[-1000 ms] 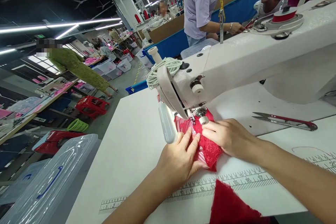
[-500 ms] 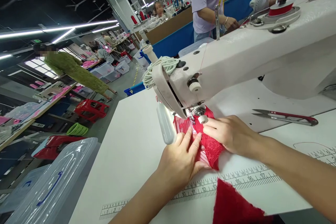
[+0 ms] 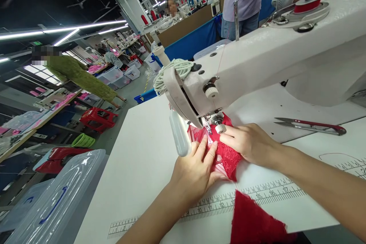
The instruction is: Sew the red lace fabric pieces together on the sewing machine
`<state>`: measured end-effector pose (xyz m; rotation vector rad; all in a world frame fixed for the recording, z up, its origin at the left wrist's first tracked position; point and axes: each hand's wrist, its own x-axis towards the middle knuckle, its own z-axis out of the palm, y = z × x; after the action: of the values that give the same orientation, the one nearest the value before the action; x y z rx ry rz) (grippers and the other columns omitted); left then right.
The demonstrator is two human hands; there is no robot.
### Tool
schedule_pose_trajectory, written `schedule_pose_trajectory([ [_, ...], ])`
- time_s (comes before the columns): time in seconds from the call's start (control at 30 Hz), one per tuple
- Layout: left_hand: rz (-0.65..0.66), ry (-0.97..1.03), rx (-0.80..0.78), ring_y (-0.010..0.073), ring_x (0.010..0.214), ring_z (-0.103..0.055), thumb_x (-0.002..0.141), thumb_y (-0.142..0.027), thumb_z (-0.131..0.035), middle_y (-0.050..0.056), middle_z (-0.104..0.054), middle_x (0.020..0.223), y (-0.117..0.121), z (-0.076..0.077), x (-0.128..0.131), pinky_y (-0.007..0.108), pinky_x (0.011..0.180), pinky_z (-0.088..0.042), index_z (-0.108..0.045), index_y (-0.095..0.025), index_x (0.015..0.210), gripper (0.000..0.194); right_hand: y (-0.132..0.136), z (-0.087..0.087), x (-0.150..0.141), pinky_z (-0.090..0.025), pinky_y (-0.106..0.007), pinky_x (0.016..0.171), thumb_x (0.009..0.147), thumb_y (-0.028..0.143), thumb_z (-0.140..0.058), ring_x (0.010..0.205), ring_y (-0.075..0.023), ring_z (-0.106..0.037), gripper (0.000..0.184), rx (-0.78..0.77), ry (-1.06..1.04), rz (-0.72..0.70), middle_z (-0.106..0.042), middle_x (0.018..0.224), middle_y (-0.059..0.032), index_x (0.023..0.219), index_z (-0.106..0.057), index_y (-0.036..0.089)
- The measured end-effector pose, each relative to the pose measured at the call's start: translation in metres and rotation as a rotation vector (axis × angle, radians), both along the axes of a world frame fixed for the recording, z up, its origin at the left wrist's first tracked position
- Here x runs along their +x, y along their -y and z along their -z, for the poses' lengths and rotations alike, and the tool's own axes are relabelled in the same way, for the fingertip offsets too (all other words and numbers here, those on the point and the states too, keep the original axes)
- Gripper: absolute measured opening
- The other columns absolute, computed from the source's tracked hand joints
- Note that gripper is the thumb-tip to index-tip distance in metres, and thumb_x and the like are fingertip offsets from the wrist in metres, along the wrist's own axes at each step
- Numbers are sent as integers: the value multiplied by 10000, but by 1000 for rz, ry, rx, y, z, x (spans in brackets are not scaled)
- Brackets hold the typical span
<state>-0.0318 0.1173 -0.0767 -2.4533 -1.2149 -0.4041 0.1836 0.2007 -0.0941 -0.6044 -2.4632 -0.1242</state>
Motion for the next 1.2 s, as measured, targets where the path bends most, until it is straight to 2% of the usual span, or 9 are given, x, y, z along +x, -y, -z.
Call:
schedule_pose_trajectory([
  [0.17, -14, 5, 11, 296, 980, -681, 1018, -669, -444, 228, -713, 1214, -1, 1, 1, 399, 753, -573, -678, -67, 1294, 703, -1, 8, 1, -272, -291, 482, 944, 70, -398, 543, -131, -447, 251, -95, 1, 21, -608, 738, -1, 772, -490, 229],
  [0.27, -18, 32, 13, 300, 1004, -680, 1024, -668, -423, 224, -711, 1228, -2, 1, 1, 418, 816, -570, -683, -70, 1282, 701, 0, 13, 1, -271, -310, 487, 855, 45, -421, 559, -148, -464, 229, -172, -14, 45, -644, 817, -17, 832, -547, 235],
  [0.37, -22, 34, 24, 332, 1091, -665, 1013, -690, -416, 219, -701, 1261, -2, -1, 1, 473, 903, -563, -672, -79, 1303, 724, 1, 10, 1, -309, -314, 501, 789, 40, -472, 587, -163, -514, 310, -235, 1, 22, -674, 904, -24, 964, -621, 248],
  [0.5, 49, 39, 39, 353, 1187, -633, 1033, -691, -329, 212, -702, 1232, -3, -4, 0, 507, 947, -564, -662, -64, 1291, 755, -1, 3, 3, -350, -305, 534, 846, 21, -453, 635, -170, -557, 309, -170, -2, -78, -677, 874, -28, 973, -626, 244],
  [0.6, 125, 78, -51, 280, 962, -683, 1056, -661, -275, 163, -713, 1029, -6, -5, 0, 401, 780, -602, -706, -77, 1110, 728, -3, 3, 4, -337, -296, 517, 887, 7, -408, 613, -163, -536, 280, -80, -33, -138, -650, 791, -23, 920, -584, 223],
  [0.7, 79, 73, -131, 220, 760, -637, 1058, -647, -304, 106, -664, 881, -7, -6, 2, 333, 609, -566, -699, -119, 967, 665, -3, 8, 4, -293, -296, 488, 837, -15, -406, 571, -158, -481, 268, -36, -46, -113, -574, 711, -2, 829, -510, 232],
  [0.83, 14, 1, -168, 217, 791, -631, 1037, -664, -376, 120, -671, 959, -4, -7, 3, 338, 651, -591, -685, -106, 1082, 639, 0, 11, 6, -315, -315, 531, 763, -53, -411, 640, -179, -518, 315, -58, 13, -25, -585, 774, -18, 858, -503, 234],
  [1.0, 20, -17, -60, 276, 945, -671, 1024, -682, -388, 225, -689, 1176, 0, 0, 2, 347, 666, -593, -662, -33, 1237, 736, 3, 5, 6, -313, -328, 540, 725, -84, -400, 644, -188, -529, 352, -78, 63, -14, -589, 784, -23, 847, -486, 234],
  [1.2, 24, -23, -5, 280, 871, -673, 996, -729, -381, 251, -702, 1141, 3, 9, 1, 374, 661, -575, -672, -9, 1252, 817, 2, 5, 5, -285, -314, 508, 783, -57, -405, 569, -164, -459, 311, -62, 13, -17, -489, 684, 18, 796, -404, 254],
])
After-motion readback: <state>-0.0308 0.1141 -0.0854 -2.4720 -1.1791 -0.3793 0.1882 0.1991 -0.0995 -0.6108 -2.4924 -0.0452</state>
